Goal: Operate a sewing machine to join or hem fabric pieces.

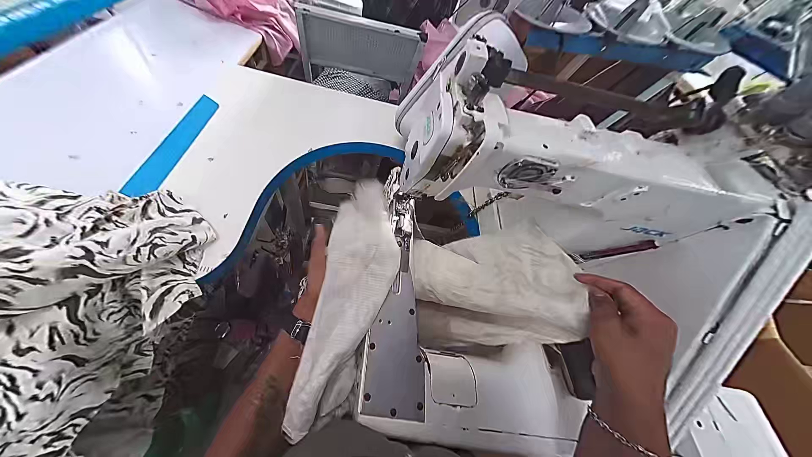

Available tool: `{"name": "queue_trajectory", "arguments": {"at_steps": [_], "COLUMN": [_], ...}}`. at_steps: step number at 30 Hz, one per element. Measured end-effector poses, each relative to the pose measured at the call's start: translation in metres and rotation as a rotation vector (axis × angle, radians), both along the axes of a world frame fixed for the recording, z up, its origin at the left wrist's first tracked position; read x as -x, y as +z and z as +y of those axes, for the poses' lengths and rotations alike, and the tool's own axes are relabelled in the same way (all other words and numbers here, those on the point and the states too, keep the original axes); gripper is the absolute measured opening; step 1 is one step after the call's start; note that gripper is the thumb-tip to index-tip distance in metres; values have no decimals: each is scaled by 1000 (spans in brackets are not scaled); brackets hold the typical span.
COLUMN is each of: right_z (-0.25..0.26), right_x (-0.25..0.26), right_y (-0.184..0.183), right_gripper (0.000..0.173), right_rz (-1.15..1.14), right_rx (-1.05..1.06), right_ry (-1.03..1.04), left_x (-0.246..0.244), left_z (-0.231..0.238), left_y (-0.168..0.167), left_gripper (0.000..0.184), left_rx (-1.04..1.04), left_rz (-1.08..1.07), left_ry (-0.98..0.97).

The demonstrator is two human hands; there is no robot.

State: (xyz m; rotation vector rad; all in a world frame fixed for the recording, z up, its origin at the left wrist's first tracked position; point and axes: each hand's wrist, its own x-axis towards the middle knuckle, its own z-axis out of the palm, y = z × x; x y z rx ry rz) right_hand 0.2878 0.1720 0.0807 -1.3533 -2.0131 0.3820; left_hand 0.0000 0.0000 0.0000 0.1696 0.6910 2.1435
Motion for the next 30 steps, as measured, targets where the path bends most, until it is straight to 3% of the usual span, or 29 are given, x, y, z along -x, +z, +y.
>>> {"name": "queue_trajectory", "arguments": {"at_steps": [2,4,7,8,9,10,12,14,16,17,18,20,23,24,26,27,29,30], "right_z": [-3,-26,-64,-65,-57,-43,-24,-32,-43,-47,-52,-62,-66,-58,-20,4,30,29], "right_x": [3,33,114,133,145,150,146,136,132,133,134,133,118,111,97,91,88,93], "right_y": [1,1,-21,-29,-36,-42,-47,-55,-66,-69,-69,-63,-35,-25,-8,-6,-7,-8], "right_gripper": [30,39,39,35,29,21,19,22,25,25,25,26,59,55,32,31,29,27], "right_rz": [-37,-127,-258,-319,-385,-431,-452,-438,-403,-390,-385,-379,-398,-436,-541,-533,-390,-298], "right_rx": [23,-18,-290,-361,-373,-365,-325,-355,-458,-470,-449,-361,-103,-12,204,236,136,67], "right_ry": [-79,115,608,724,789,809,805,795,762,754,739,708,633,578,418,328,226,266], "left_x": [27,51,32,12,-2,-7,7,1,-14,-12,-5,4,-26,-32,-41,-42,-39,-36], "left_z": [13,21,16,5,-11,-31,-75,-116,-116,-101,-79,-20,36,40,41,41,41,40], "left_y": [16,30,78,84,83,75,48,48,60,59,54,22,-18,-20,-25,-28,-28,-29], "left_gripper": [18,23,52,43,47,55,41,4,21,26,26,23,24,27,25,26,27,32], "left_rx": [509,808,936,948,960,969,880,639,310,246,272,472,693,710,611,533,462,504], "left_rz": [496,1099,1833,1961,2034,2066,2020,1864,1688,1629,1582,1558,1290,1161,871,752,667,739], "left_ry": [-133,-255,-495,-596,-643,-556,-317,-549,-883,-885,-787,-371,156,196,261,277,207,134]}}
